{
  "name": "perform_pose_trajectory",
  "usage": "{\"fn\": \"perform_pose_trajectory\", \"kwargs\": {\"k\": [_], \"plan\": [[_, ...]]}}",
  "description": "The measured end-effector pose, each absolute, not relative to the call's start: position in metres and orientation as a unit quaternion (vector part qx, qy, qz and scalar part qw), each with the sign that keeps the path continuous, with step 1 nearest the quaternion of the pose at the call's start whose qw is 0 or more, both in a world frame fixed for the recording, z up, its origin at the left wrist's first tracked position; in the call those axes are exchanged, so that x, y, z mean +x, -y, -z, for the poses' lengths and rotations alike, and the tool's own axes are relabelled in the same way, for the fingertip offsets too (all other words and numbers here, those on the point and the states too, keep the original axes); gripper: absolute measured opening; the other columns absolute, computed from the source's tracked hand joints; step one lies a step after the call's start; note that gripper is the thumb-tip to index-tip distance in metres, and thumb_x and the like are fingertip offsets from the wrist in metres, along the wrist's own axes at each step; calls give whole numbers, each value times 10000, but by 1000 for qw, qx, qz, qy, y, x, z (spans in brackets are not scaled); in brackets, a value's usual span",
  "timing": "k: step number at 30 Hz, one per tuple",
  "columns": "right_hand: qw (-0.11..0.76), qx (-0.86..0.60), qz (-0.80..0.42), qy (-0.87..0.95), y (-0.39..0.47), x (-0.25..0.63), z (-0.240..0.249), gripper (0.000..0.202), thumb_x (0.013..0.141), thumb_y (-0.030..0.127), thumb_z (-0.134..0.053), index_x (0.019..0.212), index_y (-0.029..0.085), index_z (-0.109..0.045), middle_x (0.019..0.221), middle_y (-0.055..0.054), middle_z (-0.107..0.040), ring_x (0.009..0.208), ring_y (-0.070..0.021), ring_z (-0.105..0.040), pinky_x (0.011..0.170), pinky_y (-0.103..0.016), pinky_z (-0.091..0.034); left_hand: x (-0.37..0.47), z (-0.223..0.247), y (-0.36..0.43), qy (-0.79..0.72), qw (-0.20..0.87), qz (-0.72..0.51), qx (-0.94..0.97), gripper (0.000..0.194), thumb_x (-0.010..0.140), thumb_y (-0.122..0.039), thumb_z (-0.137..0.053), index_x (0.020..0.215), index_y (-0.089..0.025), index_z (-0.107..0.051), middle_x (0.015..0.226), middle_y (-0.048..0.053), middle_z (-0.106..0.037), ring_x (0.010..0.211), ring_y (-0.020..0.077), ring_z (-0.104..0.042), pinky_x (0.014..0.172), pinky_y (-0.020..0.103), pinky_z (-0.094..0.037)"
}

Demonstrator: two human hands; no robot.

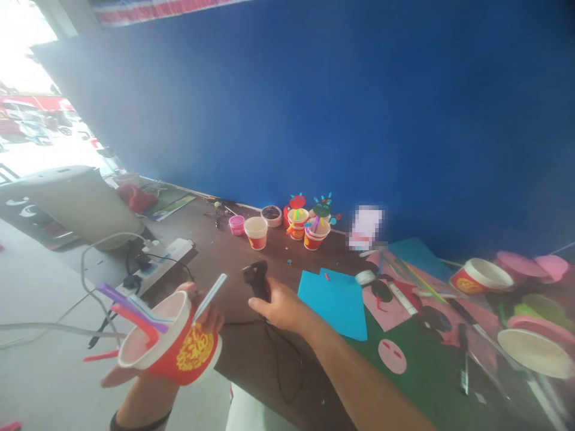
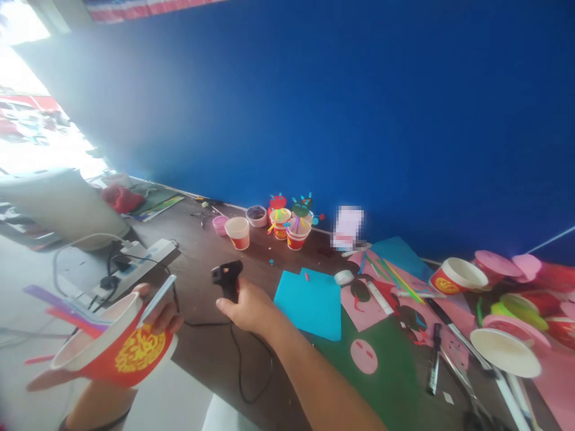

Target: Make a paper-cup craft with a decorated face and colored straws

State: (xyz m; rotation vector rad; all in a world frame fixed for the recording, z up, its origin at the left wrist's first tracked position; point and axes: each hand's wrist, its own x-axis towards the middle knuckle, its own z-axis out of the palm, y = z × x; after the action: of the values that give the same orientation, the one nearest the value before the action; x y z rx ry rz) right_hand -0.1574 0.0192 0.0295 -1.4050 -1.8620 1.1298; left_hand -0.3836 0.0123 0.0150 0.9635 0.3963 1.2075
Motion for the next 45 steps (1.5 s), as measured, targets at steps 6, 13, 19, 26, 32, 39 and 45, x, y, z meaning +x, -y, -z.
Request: {"fn": "perform_pose_trajectory", "kwargs": {"k": [6,13,19,26,32,39,45], "plan": [[140,-569,-269,765,-70,-209,-7,395,745,298,-613,1074,85,-556,1085,-205,-607,1008,-323,-591,831,-416,-444,-351,-11,3,-84,697,-522,484,853,477,-706,-686,1194,-280,-507,763,19,-581,621,185,-550,545,298,-421],[203,-570,-266,750,-71,-197,-13,362,823,304,-558,1130,113,-554,1124,-172,-561,1016,-283,-578,841,-392,-444,-333,-3,9,-97,722,-506,461,849,555,-653,-676,1253,-232,-438,863,54,-580,720,207,-565,630,330,-449],[389,-394,-451,700,-4,-125,-50,327,836,172,-499,1152,226,-562,964,-15,-559,875,-136,-559,760,-244,-450,-305,11,9,-81,779,-484,391,951,522,-720,-656,1280,-198,-417,798,40,-579,670,196,-564,611,333,-450],[413,-422,-506,629,44,-66,-68,484,746,268,-692,1210,291,-554,899,8,-512,842,-142,-508,778,-278,-438,-249,19,15,-36,849,-395,349,771,552,-766,-593,1033,-163,-609,798,56,-622,679,189,-609,633,312,-492],[412,-409,-524,623,64,-29,-67,364,724,375,-723,1056,244,-654,866,-6,-576,753,-139,-510,723,-285,-446,-210,13,16,7,878,-310,366,778,573,-656,-688,1163,-171,-536,873,71,-652,717,206,-653,642,304,-526],[342,-430,-479,685,80,14,-83,332,705,341,-750,1011,228,-692,769,7,-613,692,-122,-550,661,-225,-448,-176,6,25,46,917,-215,333,810,617,-654,-658,1242,-172,-478,865,86,-685,723,205,-668,633,284,-518],[349,-371,-494,705,87,29,-100,173,770,297,-694,906,195,-729,936,-46,-697,891,-183,-640,802,-258,-469,-146,3,32,73,934,-144,318,747,620,-686,-626,1146,-160,-554,816,77,-688,663,181,-639,573,254,-480]]}}
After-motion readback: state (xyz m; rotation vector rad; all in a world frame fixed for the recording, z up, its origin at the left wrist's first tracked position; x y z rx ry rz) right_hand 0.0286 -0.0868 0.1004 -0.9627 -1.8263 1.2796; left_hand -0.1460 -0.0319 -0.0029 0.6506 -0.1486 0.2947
